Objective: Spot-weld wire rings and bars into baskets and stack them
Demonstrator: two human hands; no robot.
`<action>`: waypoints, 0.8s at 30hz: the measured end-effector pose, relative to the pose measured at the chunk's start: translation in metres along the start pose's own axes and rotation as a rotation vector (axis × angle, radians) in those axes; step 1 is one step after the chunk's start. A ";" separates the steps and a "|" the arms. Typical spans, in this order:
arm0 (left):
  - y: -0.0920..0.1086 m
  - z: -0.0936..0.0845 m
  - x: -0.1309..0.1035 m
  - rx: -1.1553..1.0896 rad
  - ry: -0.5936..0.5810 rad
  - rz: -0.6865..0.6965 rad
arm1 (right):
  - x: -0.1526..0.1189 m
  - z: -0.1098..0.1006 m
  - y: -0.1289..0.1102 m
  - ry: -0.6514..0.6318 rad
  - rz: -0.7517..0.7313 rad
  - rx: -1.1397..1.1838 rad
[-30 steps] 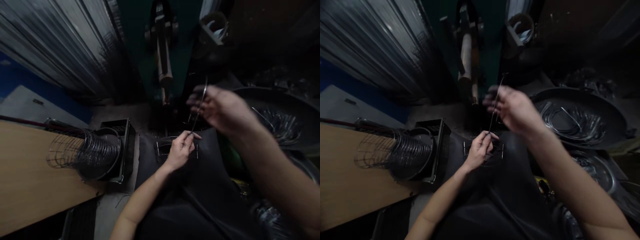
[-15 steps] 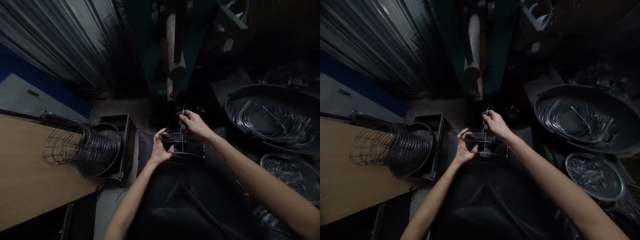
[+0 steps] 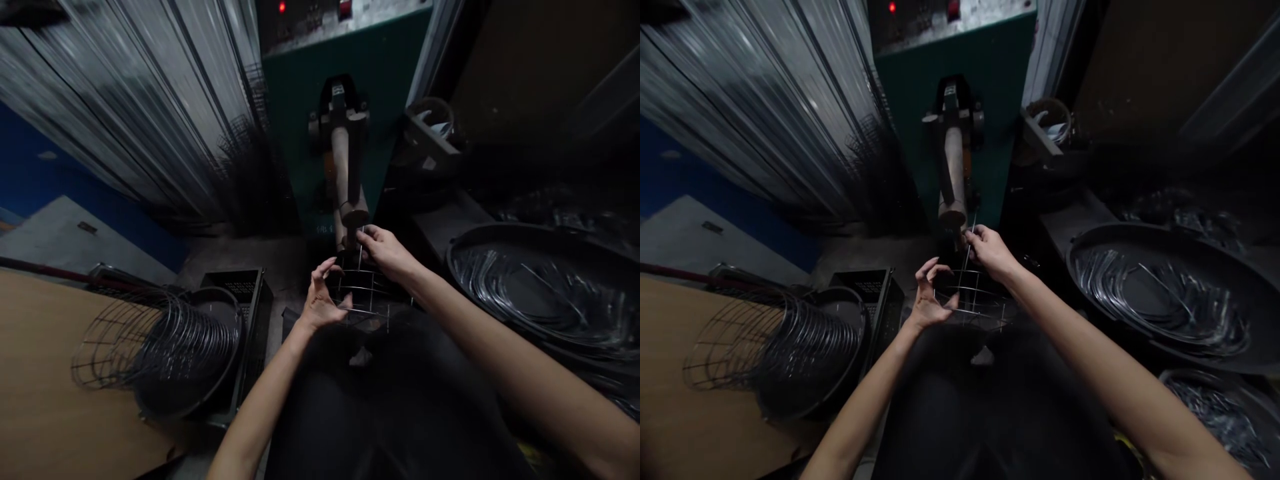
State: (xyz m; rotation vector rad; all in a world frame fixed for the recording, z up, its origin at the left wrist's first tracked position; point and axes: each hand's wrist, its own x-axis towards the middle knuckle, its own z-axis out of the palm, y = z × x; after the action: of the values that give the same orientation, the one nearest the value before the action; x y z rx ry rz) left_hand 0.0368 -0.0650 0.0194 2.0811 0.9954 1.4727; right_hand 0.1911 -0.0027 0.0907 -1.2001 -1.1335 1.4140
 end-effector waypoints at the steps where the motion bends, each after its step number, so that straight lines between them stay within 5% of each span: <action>1: -0.003 0.000 0.002 -0.006 0.004 0.007 | 0.003 0.000 0.001 0.001 -0.004 -0.001; 15: -0.022 -0.006 0.034 0.006 -0.011 0.034 | 0.038 -0.001 0.002 0.060 -0.017 -0.040; 24: -0.029 -0.004 0.032 0.026 -0.003 0.042 | 0.044 -0.001 0.010 0.090 -0.008 -0.030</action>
State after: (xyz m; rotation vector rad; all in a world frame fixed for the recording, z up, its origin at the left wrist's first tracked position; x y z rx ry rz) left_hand 0.0295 -0.0227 0.0220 2.1347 0.9805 1.4838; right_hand 0.1873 0.0394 0.0753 -1.2666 -1.0996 1.3275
